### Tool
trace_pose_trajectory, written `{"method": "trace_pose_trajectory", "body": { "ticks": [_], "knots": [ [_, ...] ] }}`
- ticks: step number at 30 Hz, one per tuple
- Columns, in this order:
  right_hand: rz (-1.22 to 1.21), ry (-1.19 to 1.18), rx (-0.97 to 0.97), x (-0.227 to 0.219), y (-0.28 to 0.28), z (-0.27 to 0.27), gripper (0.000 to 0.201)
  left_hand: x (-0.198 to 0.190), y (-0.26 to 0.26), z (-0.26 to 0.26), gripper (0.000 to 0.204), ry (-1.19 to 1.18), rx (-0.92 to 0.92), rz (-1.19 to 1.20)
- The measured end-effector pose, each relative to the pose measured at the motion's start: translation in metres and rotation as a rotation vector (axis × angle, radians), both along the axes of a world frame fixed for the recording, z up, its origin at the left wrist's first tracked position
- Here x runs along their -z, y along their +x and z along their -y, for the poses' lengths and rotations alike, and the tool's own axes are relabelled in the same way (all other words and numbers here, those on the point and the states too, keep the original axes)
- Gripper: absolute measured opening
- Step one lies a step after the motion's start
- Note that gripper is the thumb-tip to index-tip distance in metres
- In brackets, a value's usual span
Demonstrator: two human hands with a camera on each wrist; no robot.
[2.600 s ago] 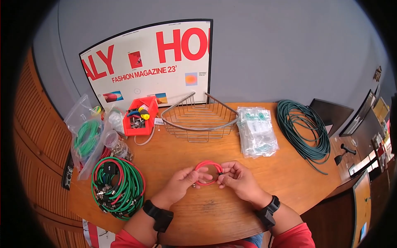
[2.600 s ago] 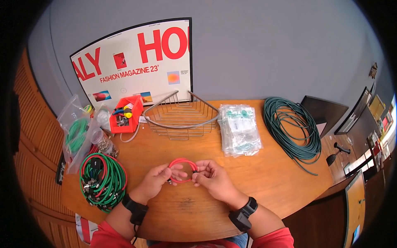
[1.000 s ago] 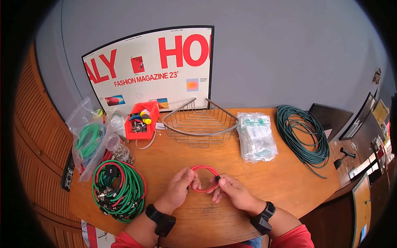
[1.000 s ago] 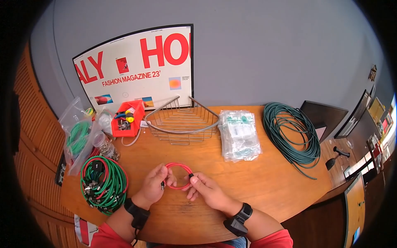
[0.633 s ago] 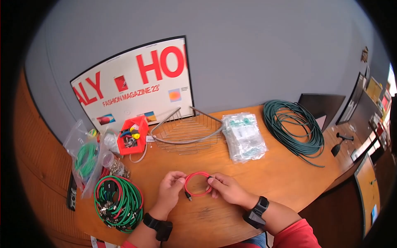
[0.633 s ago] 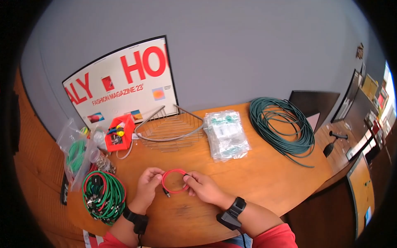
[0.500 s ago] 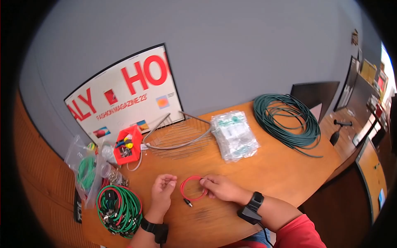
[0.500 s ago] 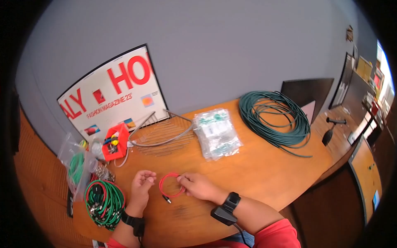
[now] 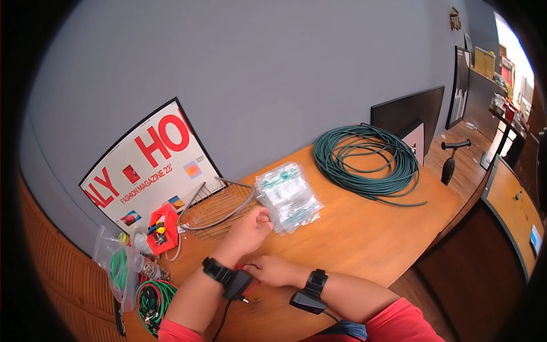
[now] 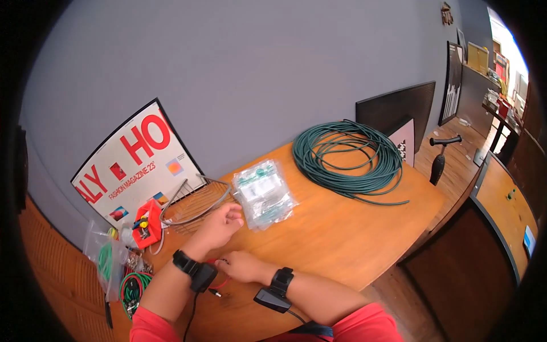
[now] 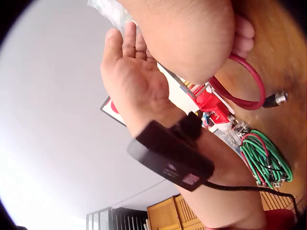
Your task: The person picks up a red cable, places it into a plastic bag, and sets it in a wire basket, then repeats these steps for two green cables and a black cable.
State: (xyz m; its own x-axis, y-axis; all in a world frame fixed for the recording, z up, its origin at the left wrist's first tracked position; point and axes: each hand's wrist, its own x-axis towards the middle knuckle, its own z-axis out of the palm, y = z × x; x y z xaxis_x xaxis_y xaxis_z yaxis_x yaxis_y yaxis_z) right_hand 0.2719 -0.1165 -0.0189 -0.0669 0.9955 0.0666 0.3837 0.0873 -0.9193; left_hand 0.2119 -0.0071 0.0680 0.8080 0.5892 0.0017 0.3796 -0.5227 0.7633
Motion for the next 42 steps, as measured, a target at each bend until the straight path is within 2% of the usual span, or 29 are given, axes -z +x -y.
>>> {"method": "trace_pose_trajectory", "body": {
  "ticks": [2,4,7,10,14,16,18,21,23,25,27,28,29,31,33,35,36,38,39,41,42],
  "knots": [
    [0.030,0.042,0.009,0.011,0.001,-0.003,0.029,0.002,0.024,-0.002,0.048,0.189,-0.080,-0.205],
    [0.227,0.141,-0.068,0.022,0.003,-0.008,0.024,0.012,0.038,-0.010,0.050,0.153,-0.086,-0.168],
    [0.110,0.185,-0.049,0.020,0.001,-0.005,0.022,0.022,0.049,-0.017,0.051,0.116,-0.106,-0.125],
    [0.047,0.201,-0.065,0.042,-0.004,-0.019,0.028,0.021,0.053,-0.018,0.050,0.123,-0.093,-0.113],
    [0.022,0.225,-0.048,0.046,-0.007,-0.023,0.022,0.005,0.059,-0.009,0.046,0.073,-0.096,-0.165],
    [0.027,0.299,-0.037,0.043,-0.007,-0.023,0.023,0.013,0.062,-0.014,0.044,0.084,-0.086,-0.140],
    [0.055,0.270,-0.060,0.040,-0.004,-0.020,0.023,0.018,0.061,-0.018,0.042,0.094,-0.081,-0.110],
    [0.073,0.214,-0.085,0.034,0.000,-0.013,0.023,0.001,0.052,-0.006,0.037,0.217,-0.154,-0.038],
    [0.065,0.185,-0.099,0.019,0.001,-0.007,0.023,-0.015,0.035,0.006,0.024,0.195,-0.190,0.143],
    [-0.020,-0.022,-0.034,-0.001,0.002,-0.001,0.034,-0.027,0.010,0.013,0.022,0.172,-0.228,0.237],
    [-0.055,-0.063,-0.069,0.002,0.003,-0.004,0.036,-0.034,-0.023,0.018,0.020,0.148,-0.270,0.330],
    [-0.097,-0.099,-0.081,0.003,0.002,-0.004,0.038,-0.037,-0.046,0.019,0.018,-0.023,-0.251,0.389],
    [-0.092,-0.106,-0.106,0.003,0.001,-0.002,0.038,-0.036,-0.068,0.019,0.020,-0.193,-0.233,0.450],
    [-0.258,-0.052,-0.031,0.003,0.000,0.001,0.040,-0.031,-0.106,0.019,0.028,-0.266,-0.243,0.533],
    [-0.199,-0.136,-0.108,0.017,0.003,-0.007,0.041,-0.023,-0.147,0.022,0.036,-0.334,-0.261,0.617],
    [-0.361,-0.239,0.031,0.009,0.004,-0.007,0.042,-0.004,-0.184,0.019,0.044,-0.405,-0.315,0.541],
    [-0.356,-0.249,0.006,0.002,0.005,-0.006,0.042,0.011,-0.199,0.017,0.044,-0.403,-0.341,0.548],
    [-0.286,-0.268,0.163,-0.011,0.011,-0.004,0.042,0.039,-0.221,0.013,0.044,-0.416,-0.383,0.375],
    [-0.276,-0.270,0.154,-0.011,0.016,-0.005,0.042,0.043,-0.227,0.014,0.044,-0.417,-0.392,0.385],
    [-0.234,-0.261,0.274,-0.009,0.025,-0.008,0.041,0.048,-0.232,0.015,0.045,-0.315,-0.443,0.054],
    [-0.230,-0.263,0.275,-0.007,0.030,-0.009,0.041,0.050,-0.231,0.018,0.042,-0.141,-0.449,-0.012]
  ]
}}
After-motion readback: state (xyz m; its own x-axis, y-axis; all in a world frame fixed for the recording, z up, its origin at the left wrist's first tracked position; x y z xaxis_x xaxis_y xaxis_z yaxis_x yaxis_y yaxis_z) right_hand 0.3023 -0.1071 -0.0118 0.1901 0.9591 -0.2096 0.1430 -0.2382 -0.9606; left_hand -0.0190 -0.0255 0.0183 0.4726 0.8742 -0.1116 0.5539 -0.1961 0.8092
